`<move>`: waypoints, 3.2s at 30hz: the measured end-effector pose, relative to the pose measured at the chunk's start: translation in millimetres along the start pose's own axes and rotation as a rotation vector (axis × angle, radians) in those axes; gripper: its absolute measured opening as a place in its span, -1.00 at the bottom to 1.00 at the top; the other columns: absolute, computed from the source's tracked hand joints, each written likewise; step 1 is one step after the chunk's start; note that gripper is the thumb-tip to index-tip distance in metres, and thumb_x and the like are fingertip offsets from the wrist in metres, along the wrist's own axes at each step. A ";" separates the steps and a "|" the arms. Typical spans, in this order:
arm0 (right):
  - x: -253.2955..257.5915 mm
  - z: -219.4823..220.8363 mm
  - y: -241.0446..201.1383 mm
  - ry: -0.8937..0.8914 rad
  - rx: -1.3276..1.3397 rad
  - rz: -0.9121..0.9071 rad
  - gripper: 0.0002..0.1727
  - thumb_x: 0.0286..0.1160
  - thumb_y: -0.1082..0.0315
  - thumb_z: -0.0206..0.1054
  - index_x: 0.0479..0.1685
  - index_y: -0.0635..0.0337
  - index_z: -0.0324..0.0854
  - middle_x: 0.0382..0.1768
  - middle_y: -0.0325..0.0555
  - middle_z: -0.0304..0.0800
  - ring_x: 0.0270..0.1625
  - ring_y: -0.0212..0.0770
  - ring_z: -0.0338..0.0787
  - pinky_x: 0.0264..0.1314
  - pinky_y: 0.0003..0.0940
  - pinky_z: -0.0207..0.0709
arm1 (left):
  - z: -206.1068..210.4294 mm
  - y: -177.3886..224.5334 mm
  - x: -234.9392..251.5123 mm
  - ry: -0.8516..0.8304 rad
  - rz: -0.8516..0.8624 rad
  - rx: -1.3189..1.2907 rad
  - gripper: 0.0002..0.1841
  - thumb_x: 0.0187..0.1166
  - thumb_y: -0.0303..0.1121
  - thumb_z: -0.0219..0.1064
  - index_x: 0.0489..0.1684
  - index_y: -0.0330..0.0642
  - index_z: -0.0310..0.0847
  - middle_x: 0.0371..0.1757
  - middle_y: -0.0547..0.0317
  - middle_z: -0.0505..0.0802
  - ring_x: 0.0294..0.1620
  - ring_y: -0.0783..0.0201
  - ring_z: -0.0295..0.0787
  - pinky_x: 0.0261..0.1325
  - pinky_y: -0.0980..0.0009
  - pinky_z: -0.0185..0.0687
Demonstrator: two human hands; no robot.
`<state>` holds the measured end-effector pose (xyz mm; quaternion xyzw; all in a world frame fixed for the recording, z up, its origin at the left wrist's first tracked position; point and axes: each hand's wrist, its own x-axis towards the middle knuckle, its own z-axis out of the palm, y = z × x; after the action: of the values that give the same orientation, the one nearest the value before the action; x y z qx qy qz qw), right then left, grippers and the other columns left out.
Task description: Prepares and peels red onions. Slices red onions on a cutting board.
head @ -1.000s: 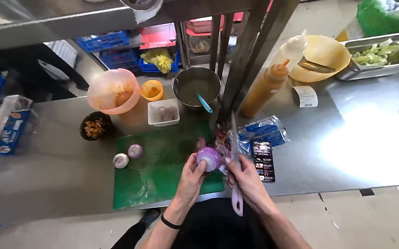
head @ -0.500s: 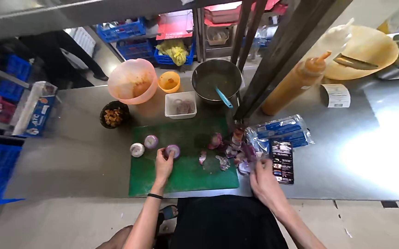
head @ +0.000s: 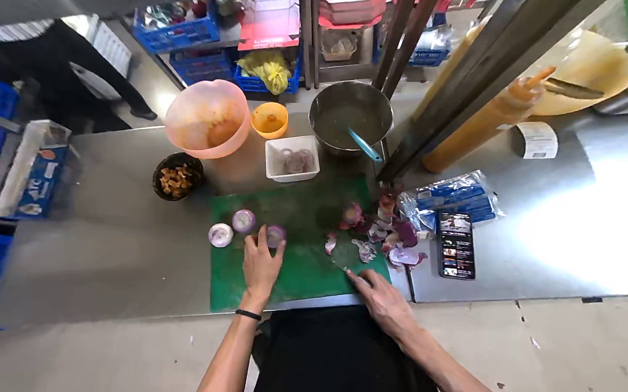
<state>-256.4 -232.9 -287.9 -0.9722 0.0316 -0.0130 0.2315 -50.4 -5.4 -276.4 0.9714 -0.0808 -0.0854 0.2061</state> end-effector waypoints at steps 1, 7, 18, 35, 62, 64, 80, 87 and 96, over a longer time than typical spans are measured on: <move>5.8 -0.6 0.3 0.021 -0.010 0.068 -0.49 0.59 0.46 0.24 0.50 -0.13 0.67 0.11 0.11 0.77 0.02 0.06 0.86 -0.08 -0.09 0.81 | 1.2 -3.4 0.5 -0.002 0.028 0.012 -0.24 0.53 0.06 0.45 0.69 -0.13 0.40 0.41 -0.40 0.61 0.25 -0.31 0.70 0.23 -0.20 0.66; 35.5 -13.3 9.6 0.234 -0.051 0.423 -0.57 0.64 0.46 0.26 0.47 0.08 0.68 0.23 0.33 0.66 0.00 0.24 0.84 -0.10 0.14 0.78 | -1.0 -9.5 6.2 -0.029 0.151 0.059 -0.14 0.41 0.10 0.55 0.76 0.02 0.33 0.42 -0.40 0.58 0.18 -0.29 0.73 0.06 -0.16 0.72; -17.6 -61.3 19.0 0.255 0.065 0.586 -0.60 0.64 0.35 0.20 0.37 0.27 0.68 0.00 0.19 0.71 -0.14 0.08 0.78 -0.08 0.09 0.71 | -3.8 -6.0 17.4 -0.071 0.214 0.083 -0.19 0.36 -0.05 0.63 0.62 -0.20 0.43 0.42 -0.39 0.60 0.23 -0.32 0.73 0.13 -0.14 0.73; -31.1 -4.5 -30.3 0.323 0.066 0.381 -0.43 0.47 0.32 0.19 0.51 0.28 0.59 0.10 0.21 0.73 -0.05 0.06 0.81 -0.05 -0.05 0.76 | 8.5 -3.8 5.7 -0.092 0.384 -0.724 -0.19 0.25 -0.22 0.69 0.52 -0.25 0.35 0.38 -0.03 0.71 0.34 0.20 0.71 0.45 0.24 0.63; 3.6 -24.8 -56.6 0.094 0.732 0.747 -0.57 0.74 0.09 0.15 0.38 0.18 0.45 -0.50 -0.23 0.77 -0.64 -0.27 0.76 -0.59 -0.32 0.75 | 11.2 -19.1 20.3 -0.221 0.600 -0.354 -0.03 0.17 -0.23 0.74 0.70 -0.18 0.30 0.53 -0.13 0.62 0.51 -0.07 0.58 0.51 0.05 0.57; 4.8 -25.1 -56.5 0.112 0.722 0.734 -0.55 0.72 0.06 0.15 0.39 0.17 0.45 -0.52 -0.25 0.75 -0.65 -0.29 0.74 -0.60 -0.32 0.74 | 3.1 -11.2 16.9 -0.297 0.466 -0.618 -0.06 0.25 -0.30 0.66 0.75 -0.10 0.21 0.52 -0.03 0.61 0.46 0.11 0.62 0.44 0.19 0.62; 8.6 -17.7 -54.9 0.152 0.582 0.628 -0.48 0.52 0.14 0.23 0.45 0.16 0.50 -0.36 -0.23 0.75 -0.51 -0.37 0.68 -0.47 -0.32 0.66 | -43.0 32.0 10.2 -0.575 0.331 -1.548 -0.25 0.56 0.17 0.34 0.72 0.11 0.24 0.62 0.06 0.57 0.60 0.12 0.53 0.58 0.20 0.50; 9.7 -18.0 -61.8 0.101 0.646 0.660 -0.57 0.70 0.04 0.16 0.35 0.11 0.51 -0.51 -0.30 0.73 -0.61 -0.36 0.73 -0.55 -0.34 0.72 | -39.8 23.4 8.4 -0.609 0.365 -1.493 -0.17 0.44 0.11 0.48 0.72 0.12 0.19 0.63 0.06 0.56 0.59 0.11 0.53 0.54 0.20 0.55; 21.3 -22.0 -68.5 0.034 0.596 0.770 -0.62 0.79 -0.02 0.06 0.12 0.12 0.51 -0.60 -0.27 0.73 -0.66 -0.30 0.77 -0.60 -0.28 0.77 | -36.2 22.2 9.6 -0.368 0.408 -0.952 -0.31 0.55 -0.14 0.39 0.70 0.03 0.26 0.46 0.10 0.67 0.33 0.26 0.70 0.30 0.31 0.69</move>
<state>-232.2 -183.2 -237.2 -0.7811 0.3874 0.0492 0.4873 -36.5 -13.3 -235.8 0.7044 -0.2548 -0.2392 0.6178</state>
